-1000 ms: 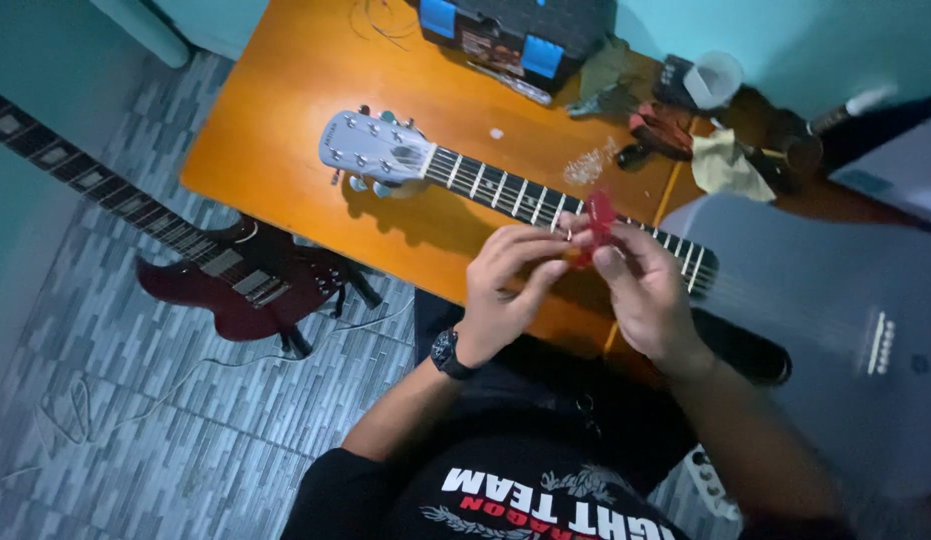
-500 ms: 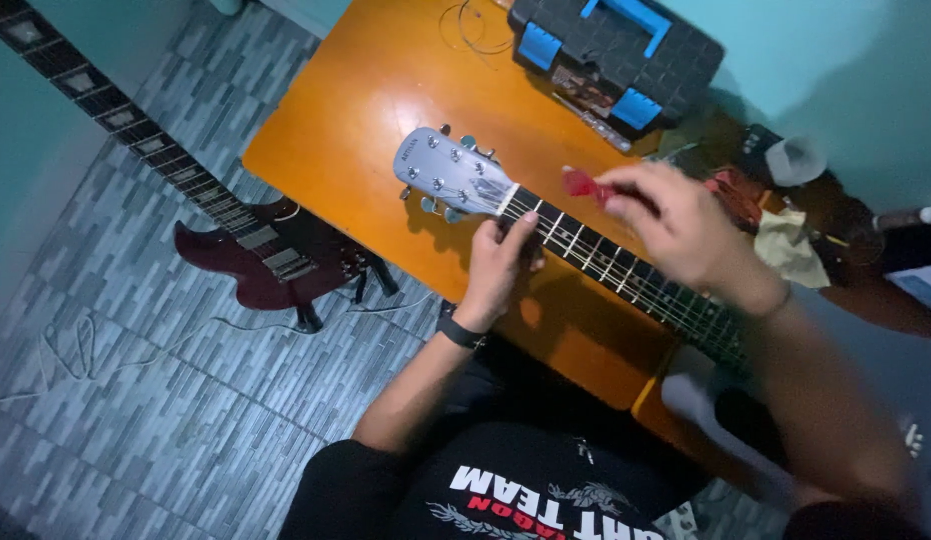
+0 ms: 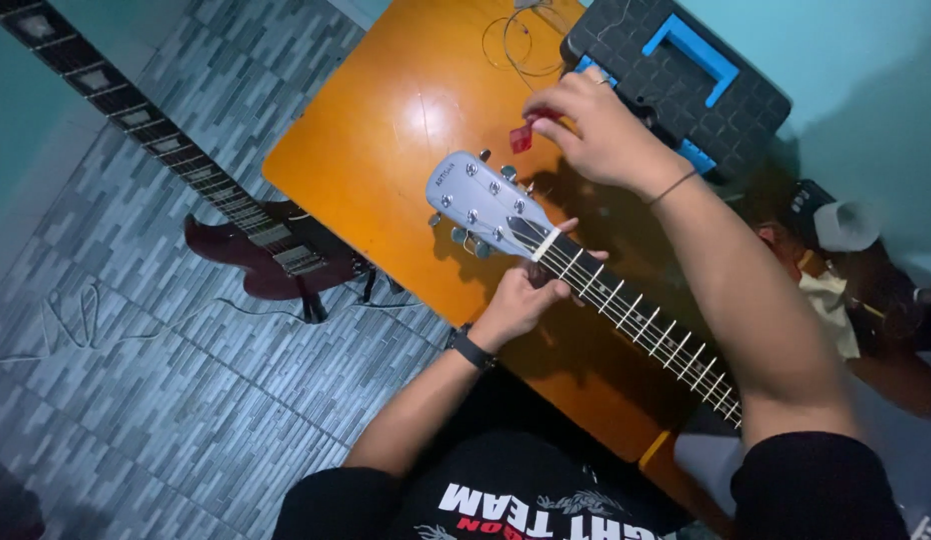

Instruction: The person uses a red string winder to remove an old string from the headstock of a grey acoustic guitar. They then thread a new string through the bridge and wind it onto the tuning peg.

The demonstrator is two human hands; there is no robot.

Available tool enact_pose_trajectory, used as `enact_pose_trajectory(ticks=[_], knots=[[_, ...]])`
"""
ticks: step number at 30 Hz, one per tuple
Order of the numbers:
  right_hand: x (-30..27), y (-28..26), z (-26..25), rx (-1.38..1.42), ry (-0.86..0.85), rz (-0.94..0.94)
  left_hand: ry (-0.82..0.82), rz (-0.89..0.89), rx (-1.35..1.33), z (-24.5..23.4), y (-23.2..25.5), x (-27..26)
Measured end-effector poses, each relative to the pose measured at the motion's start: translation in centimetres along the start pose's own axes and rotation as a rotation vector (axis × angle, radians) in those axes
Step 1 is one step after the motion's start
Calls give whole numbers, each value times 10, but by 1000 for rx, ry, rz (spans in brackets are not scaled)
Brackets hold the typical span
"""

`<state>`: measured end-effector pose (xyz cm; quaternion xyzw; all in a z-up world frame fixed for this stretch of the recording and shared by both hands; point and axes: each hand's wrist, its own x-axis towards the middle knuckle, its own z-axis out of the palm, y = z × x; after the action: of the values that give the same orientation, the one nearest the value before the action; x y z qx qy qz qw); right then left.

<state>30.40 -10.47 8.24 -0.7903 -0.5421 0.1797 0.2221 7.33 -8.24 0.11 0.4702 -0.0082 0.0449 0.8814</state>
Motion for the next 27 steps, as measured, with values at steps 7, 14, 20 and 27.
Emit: enact_pose_trajectory(ticks=[7, 14, 20, 27], knots=[[32, 13, 16, 111, -143, -90, 16, -14, 108, -9, -14, 5], [48, 7, 12, 335, -216, -77, -1, -47, 58, -10, -18, 6], [42, 10, 5, 499, -281, -81, -2, -40, 138, -10, -13, 4], [25, 11, 8, 498, -223, -104, 21, 23, 47, -14, -24, 3]])
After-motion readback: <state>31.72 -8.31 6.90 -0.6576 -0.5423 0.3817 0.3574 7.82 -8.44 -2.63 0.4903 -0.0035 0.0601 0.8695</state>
